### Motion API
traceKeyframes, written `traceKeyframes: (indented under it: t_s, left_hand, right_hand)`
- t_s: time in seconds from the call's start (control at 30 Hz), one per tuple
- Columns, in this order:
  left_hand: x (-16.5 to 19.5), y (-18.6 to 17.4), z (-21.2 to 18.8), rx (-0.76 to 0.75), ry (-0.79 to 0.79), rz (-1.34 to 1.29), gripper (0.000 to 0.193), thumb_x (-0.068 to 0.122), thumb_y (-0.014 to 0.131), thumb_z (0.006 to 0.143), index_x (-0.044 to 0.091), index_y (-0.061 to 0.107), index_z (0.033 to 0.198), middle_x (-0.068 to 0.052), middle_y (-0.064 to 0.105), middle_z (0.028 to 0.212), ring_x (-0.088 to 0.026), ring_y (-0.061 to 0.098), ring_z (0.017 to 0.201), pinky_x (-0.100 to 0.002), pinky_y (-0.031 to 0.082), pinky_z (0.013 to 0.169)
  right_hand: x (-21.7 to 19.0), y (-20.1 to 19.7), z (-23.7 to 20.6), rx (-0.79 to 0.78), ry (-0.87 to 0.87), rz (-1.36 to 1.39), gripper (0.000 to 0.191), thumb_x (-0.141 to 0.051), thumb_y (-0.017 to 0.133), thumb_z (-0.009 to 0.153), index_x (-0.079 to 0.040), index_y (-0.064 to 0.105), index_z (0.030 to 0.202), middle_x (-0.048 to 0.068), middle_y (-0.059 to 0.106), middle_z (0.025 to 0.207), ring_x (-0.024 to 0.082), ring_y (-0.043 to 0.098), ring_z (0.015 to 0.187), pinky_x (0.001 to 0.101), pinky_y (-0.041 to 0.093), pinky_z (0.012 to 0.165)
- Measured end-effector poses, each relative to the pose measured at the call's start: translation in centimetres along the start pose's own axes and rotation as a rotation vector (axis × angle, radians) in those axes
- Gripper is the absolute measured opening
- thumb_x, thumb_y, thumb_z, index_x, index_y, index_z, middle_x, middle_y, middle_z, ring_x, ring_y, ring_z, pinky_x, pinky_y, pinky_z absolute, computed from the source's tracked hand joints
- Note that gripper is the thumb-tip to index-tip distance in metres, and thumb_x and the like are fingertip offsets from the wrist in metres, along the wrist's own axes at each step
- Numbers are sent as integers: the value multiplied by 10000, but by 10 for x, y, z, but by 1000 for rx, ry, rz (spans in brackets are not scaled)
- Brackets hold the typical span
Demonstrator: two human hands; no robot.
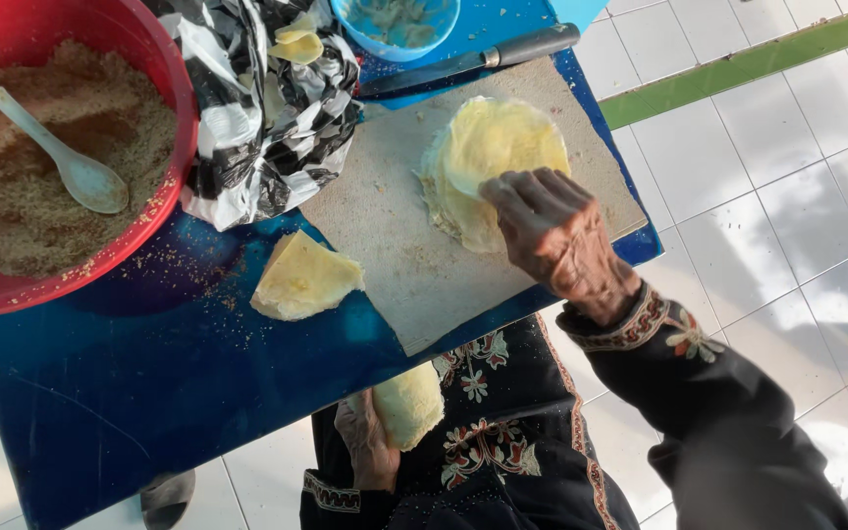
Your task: The person sits at a blue table and handles thin, round crepe-like sheets, tearing and folding pieces of the sheets by hand and stacking them onto a growing pile on a board. A red bowl with a brown mixture and a spoon and a knife sit on the table nearby.
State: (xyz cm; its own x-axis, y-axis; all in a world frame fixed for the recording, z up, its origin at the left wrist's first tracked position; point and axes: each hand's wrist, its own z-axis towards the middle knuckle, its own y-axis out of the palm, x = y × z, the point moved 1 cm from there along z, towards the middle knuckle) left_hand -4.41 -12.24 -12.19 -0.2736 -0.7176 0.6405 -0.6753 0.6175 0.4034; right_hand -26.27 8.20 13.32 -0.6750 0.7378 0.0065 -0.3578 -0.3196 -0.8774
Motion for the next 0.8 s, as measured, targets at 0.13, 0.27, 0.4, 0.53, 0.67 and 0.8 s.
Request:
traceKeyframes:
  t_s: [0.13,0.27,0.4,0.53,0.67,0.8]
  left_hand:
    - [0,-5,-2,-170,157,106,442,397,643,968,-33,642,1072,-87,689,1018,-191,717,943,-405,658,782]
    - [-7,-8,2,-171,133,70,441,391,633,988,-46,642,1048,-102,691,983,-207,715,898,-419,646,756]
    - [-8,-9,4,-153,104,72,443,387,630,997,-52,648,1048,-109,695,985,-207,710,888,-409,633,741]
    - [-8,-8,5,-145,90,74,445,383,627,1007,-59,654,1049,-116,700,987,-208,704,878,-399,621,726]
    - [-7,-7,6,-139,75,74,447,378,624,1016,-66,660,1050,-124,704,989,-208,699,867,-389,608,711]
    - [-4,1,8,-118,51,71,450,374,620,1026,-73,666,1051,-131,708,991,-209,694,857,-379,595,696]
  right_hand:
    - [-11,-5,-6,51,-4,5,265,-15,798,881,-34,702,1128,116,708,1080,274,711,960,399,604,851]
    - [-16,-12,-8,26,-24,-10,304,-31,823,848,-38,714,1132,116,710,1082,269,701,976,425,577,885]
    - [-20,-11,-11,-14,-36,36,311,-94,844,829,-50,727,1114,115,710,1089,268,694,992,429,556,905]
    - [-21,-14,-14,26,-60,62,282,-199,829,871,-60,737,1098,104,723,1096,270,693,1001,435,558,884]
    - [-25,-43,-51,-21,120,424,138,-191,746,944,-76,716,1013,80,760,1059,211,731,957,351,592,781]
    - [-42,-37,-115,-242,197,1179,77,-122,705,979,-49,728,990,76,783,976,190,762,854,328,625,730]
